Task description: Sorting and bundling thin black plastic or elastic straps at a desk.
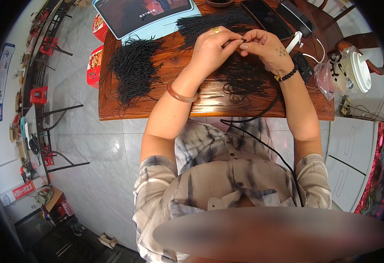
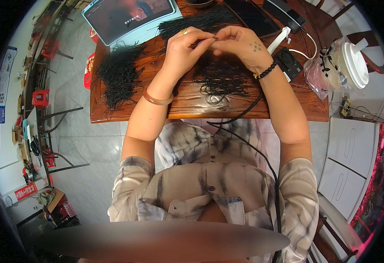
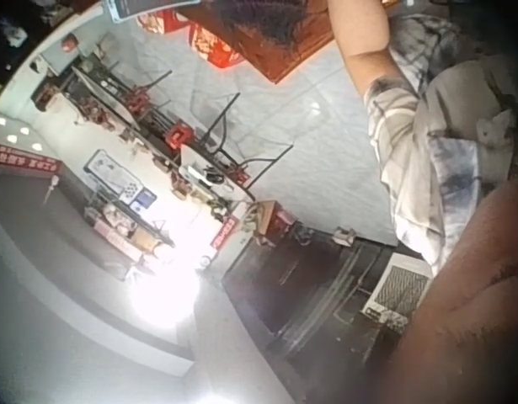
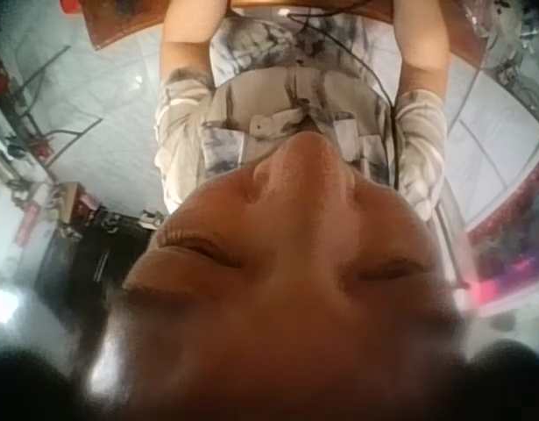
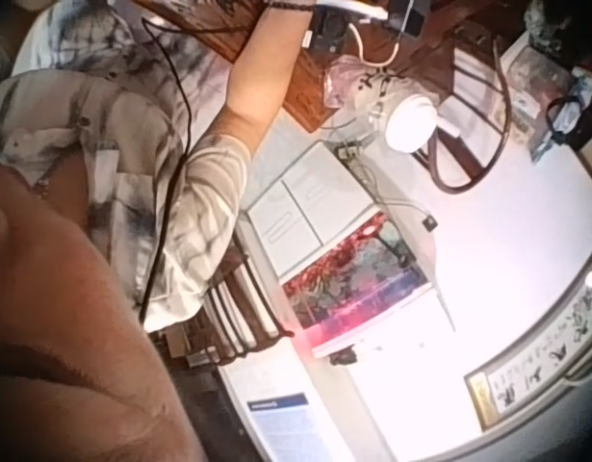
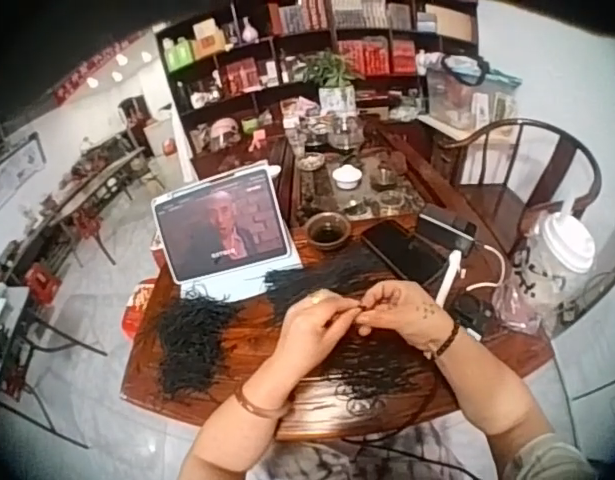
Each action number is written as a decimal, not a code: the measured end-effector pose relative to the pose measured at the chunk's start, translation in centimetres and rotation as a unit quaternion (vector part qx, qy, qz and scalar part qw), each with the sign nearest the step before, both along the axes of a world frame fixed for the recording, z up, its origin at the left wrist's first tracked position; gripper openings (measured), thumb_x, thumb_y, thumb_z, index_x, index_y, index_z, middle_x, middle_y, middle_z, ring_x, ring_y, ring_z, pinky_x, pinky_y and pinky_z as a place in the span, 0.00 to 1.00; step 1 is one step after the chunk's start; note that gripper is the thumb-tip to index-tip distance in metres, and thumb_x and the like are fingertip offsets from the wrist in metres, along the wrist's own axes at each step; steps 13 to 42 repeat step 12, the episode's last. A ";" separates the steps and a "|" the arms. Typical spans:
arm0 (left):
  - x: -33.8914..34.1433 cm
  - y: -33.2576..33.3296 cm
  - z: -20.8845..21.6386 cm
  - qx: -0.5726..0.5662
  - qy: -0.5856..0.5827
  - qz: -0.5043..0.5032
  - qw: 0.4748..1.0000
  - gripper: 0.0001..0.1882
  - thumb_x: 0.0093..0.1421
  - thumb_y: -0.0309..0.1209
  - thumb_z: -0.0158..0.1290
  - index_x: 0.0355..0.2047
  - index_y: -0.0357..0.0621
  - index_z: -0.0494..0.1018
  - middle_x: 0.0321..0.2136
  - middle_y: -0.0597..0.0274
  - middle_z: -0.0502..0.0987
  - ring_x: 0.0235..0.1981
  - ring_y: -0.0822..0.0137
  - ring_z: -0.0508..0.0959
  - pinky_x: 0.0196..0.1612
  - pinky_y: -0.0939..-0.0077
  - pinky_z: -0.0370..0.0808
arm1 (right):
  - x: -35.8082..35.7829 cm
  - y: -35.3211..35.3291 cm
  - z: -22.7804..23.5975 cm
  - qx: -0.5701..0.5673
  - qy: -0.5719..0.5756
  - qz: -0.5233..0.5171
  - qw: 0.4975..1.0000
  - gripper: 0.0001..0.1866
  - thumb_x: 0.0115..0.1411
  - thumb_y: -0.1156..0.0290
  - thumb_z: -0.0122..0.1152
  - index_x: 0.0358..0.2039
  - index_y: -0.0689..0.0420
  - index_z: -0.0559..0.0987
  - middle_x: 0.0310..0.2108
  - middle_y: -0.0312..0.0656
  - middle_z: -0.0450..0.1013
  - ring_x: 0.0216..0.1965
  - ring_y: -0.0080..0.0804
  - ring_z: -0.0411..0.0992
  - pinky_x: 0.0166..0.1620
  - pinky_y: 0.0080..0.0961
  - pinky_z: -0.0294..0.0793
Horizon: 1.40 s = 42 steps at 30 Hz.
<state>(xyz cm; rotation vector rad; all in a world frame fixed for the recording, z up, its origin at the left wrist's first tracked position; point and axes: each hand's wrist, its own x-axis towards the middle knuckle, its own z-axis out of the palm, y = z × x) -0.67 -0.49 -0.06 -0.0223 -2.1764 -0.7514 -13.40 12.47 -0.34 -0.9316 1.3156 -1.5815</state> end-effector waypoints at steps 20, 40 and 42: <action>0.0 -0.3 0.0 0.117 -0.004 0.000 0.993 0.04 0.47 0.26 0.57 0.26 0.41 0.77 0.24 0.60 0.77 0.25 0.68 0.77 0.28 0.77 0.73 | -0.6 0.2 0.2 -0.043 -0.120 0.046 0.991 0.12 0.58 0.66 0.54 0.38 0.60 0.73 0.35 0.39 0.73 0.35 0.25 0.72 0.43 0.18 0.70; 0.0 -0.3 0.0 0.117 -0.004 0.000 0.993 0.04 0.47 0.26 0.57 0.26 0.41 0.77 0.24 0.60 0.77 0.25 0.68 0.77 0.28 0.77 0.73 | -0.6 0.2 0.2 -0.043 -0.120 0.046 0.991 0.12 0.58 0.66 0.54 0.38 0.60 0.73 0.35 0.39 0.73 0.35 0.25 0.72 0.43 0.18 0.70; 0.0 -0.3 0.0 0.117 -0.004 0.000 0.993 0.04 0.47 0.26 0.57 0.26 0.41 0.77 0.24 0.60 0.77 0.25 0.68 0.77 0.28 0.77 0.73 | -0.6 0.2 0.2 -0.043 -0.120 0.046 0.991 0.12 0.58 0.66 0.54 0.38 0.60 0.73 0.35 0.39 0.73 0.35 0.25 0.72 0.43 0.18 0.70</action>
